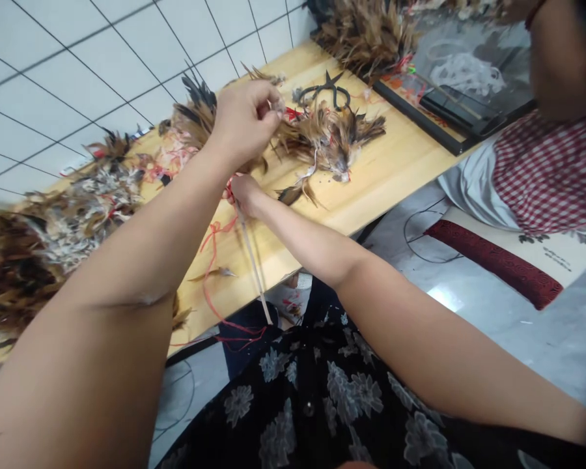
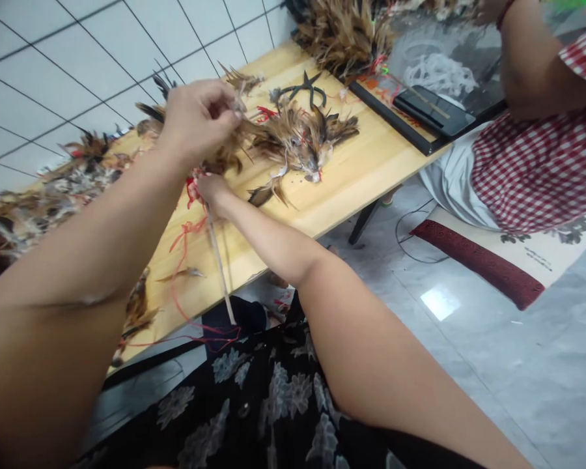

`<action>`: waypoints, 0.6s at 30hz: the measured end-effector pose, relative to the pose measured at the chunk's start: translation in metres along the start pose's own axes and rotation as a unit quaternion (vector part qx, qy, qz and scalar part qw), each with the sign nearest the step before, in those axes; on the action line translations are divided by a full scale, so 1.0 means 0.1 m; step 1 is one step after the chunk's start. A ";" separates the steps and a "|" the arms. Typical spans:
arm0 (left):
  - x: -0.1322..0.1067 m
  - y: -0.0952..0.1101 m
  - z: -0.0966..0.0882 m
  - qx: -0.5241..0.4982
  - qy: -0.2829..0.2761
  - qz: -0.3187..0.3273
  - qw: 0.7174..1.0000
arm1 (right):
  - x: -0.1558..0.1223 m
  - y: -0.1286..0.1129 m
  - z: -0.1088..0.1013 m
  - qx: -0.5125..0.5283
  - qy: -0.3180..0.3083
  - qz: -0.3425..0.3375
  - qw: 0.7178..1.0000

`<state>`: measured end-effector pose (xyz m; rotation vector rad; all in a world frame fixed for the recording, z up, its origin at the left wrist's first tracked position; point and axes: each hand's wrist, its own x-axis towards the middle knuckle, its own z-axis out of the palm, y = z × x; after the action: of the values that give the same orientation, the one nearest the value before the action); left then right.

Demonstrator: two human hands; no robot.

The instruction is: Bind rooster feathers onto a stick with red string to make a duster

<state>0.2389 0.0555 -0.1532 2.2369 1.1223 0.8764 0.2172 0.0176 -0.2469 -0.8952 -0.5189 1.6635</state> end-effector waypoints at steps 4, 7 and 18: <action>-0.21 -0.15 -0.27 -0.160 0.098 0.047 0.981 | 0.05 -0.05 0.01 -0.004 0.026 0.052 0.998; -0.55 -0.24 -0.58 -0.298 0.117 -0.011 0.947 | 0.01 -0.09 0.00 0.008 0.036 0.056 0.998; -1.24 -0.96 -0.51 -0.421 0.198 -0.196 0.863 | -0.20 -0.08 0.07 -0.045 0.008 0.015 0.999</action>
<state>0.0957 0.0123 -0.2219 1.0962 1.0180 1.3448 0.2188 0.0021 -0.2310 -0.9862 -0.5764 1.6692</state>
